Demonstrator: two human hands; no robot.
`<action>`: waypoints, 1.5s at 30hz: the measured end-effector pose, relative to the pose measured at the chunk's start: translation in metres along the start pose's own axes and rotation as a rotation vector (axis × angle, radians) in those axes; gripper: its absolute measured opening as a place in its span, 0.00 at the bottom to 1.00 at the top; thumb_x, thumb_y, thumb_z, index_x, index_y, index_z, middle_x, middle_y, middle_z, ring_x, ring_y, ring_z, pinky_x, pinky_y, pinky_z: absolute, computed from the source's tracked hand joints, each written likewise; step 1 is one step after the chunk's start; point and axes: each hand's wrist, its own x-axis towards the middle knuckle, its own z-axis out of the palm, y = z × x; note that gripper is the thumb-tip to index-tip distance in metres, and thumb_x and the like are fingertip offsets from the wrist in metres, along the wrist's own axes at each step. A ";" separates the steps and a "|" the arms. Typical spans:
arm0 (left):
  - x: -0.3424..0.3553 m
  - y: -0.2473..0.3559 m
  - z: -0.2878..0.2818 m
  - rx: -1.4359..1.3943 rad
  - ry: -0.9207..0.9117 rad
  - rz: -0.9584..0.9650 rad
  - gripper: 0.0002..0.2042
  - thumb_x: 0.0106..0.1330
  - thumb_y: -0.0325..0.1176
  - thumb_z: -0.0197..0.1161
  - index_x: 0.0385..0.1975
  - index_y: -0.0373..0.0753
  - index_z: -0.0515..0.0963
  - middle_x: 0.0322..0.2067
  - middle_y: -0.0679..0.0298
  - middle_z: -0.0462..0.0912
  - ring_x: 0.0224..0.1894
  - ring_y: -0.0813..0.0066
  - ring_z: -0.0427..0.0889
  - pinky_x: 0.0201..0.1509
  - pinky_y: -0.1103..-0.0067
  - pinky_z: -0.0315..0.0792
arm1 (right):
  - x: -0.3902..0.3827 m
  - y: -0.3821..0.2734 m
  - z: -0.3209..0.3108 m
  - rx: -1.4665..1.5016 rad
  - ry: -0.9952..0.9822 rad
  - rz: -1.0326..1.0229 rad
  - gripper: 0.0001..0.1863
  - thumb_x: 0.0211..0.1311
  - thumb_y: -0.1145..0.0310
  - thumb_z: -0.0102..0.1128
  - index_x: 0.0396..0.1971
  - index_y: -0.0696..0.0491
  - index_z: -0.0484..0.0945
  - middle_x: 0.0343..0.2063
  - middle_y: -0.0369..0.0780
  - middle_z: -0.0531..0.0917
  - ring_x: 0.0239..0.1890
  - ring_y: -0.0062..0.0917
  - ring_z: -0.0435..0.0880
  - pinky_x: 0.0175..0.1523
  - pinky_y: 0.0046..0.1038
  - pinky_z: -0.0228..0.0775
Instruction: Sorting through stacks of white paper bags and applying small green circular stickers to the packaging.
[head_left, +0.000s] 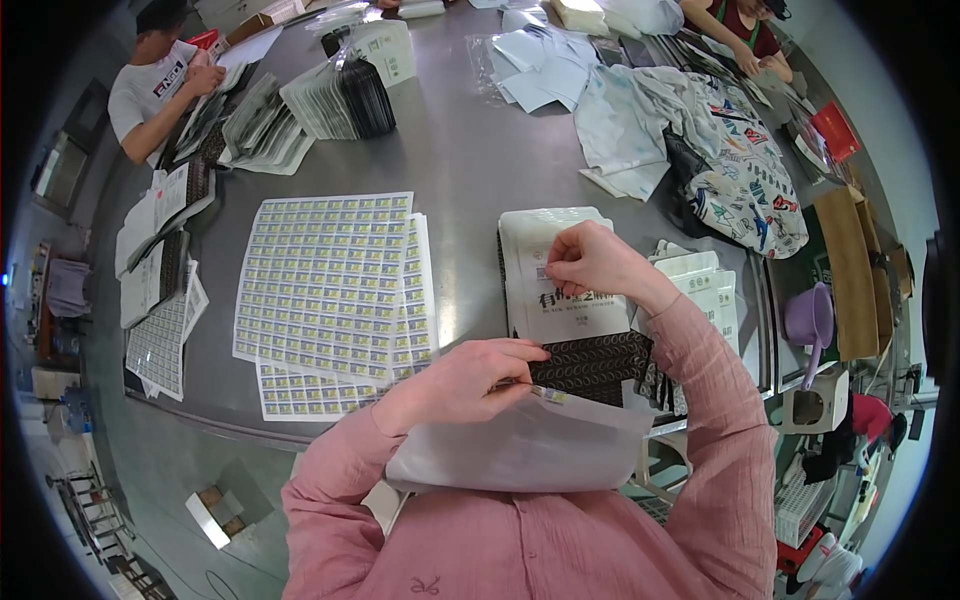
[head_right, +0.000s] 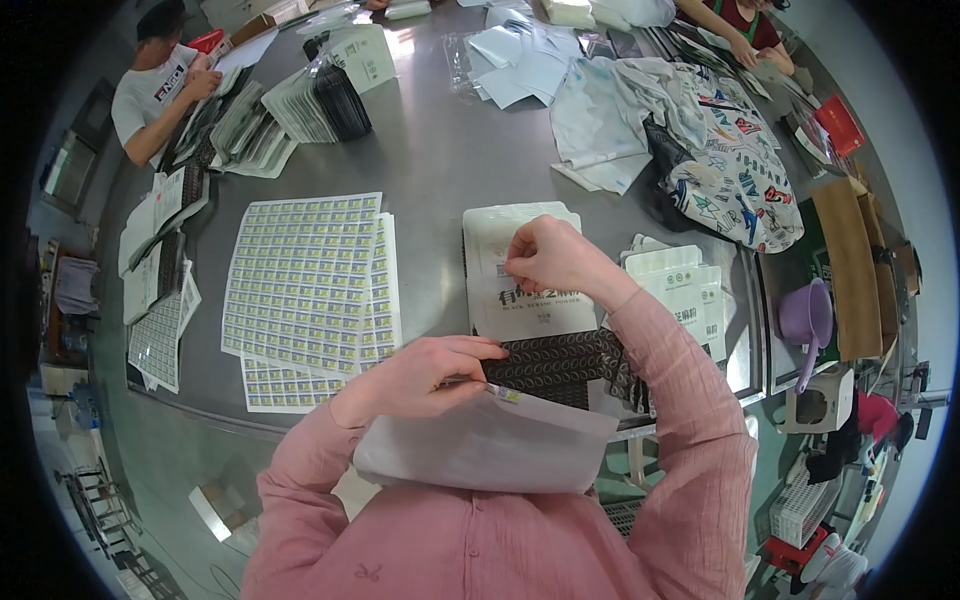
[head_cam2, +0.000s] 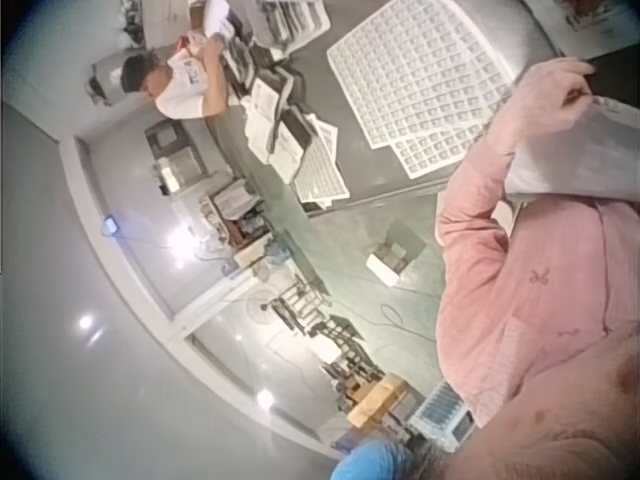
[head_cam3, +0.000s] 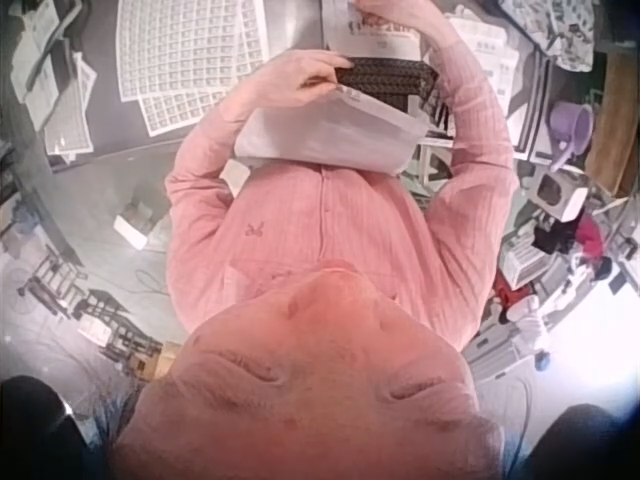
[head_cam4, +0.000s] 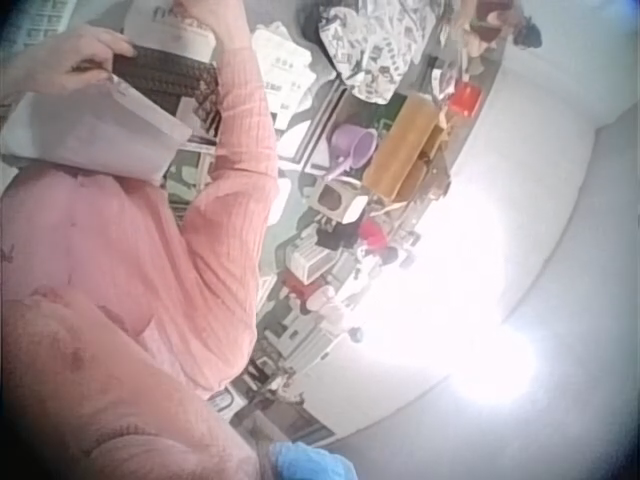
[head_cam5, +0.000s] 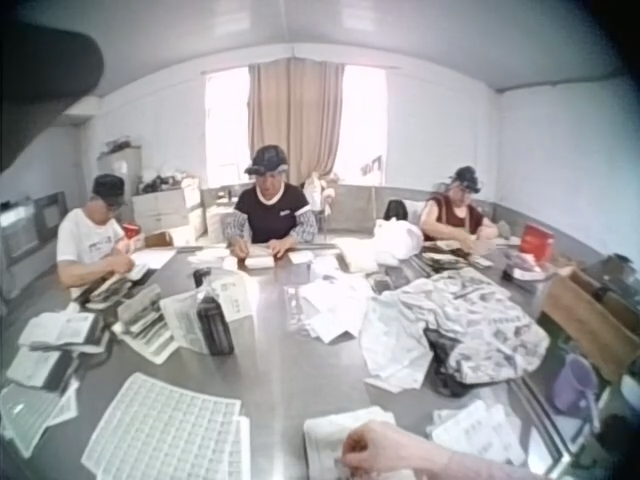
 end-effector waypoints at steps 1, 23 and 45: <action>0.000 0.000 0.000 -0.006 0.000 -0.002 0.04 0.64 0.26 0.65 0.31 0.31 0.82 0.55 0.49 0.83 0.64 0.53 0.79 0.56 0.68 0.77 | 0.000 -0.001 0.000 -0.002 -0.001 0.002 0.08 0.64 0.72 0.66 0.33 0.64 0.82 0.26 0.39 0.87 0.26 0.18 0.86 0.32 0.21 0.80; 0.000 -0.002 -0.001 -0.033 -0.002 -0.010 0.04 0.64 0.25 0.64 0.31 0.30 0.82 0.55 0.47 0.84 0.62 0.52 0.80 0.56 0.68 0.77 | -0.021 -0.007 0.014 -0.672 0.421 -0.015 0.29 0.51 0.51 0.78 0.39 0.63 0.82 0.38 0.48 0.86 0.40 0.42 0.86 0.47 0.40 0.78; 0.000 0.019 -0.012 -0.017 0.044 -0.101 0.06 0.64 0.27 0.65 0.35 0.31 0.84 0.34 0.53 0.86 0.35 0.55 0.84 0.38 0.68 0.76 | -0.168 0.110 -0.018 -0.315 1.034 -0.002 0.07 0.69 0.72 0.62 0.36 0.61 0.81 0.22 0.34 0.81 0.26 0.11 0.77 0.32 0.20 0.68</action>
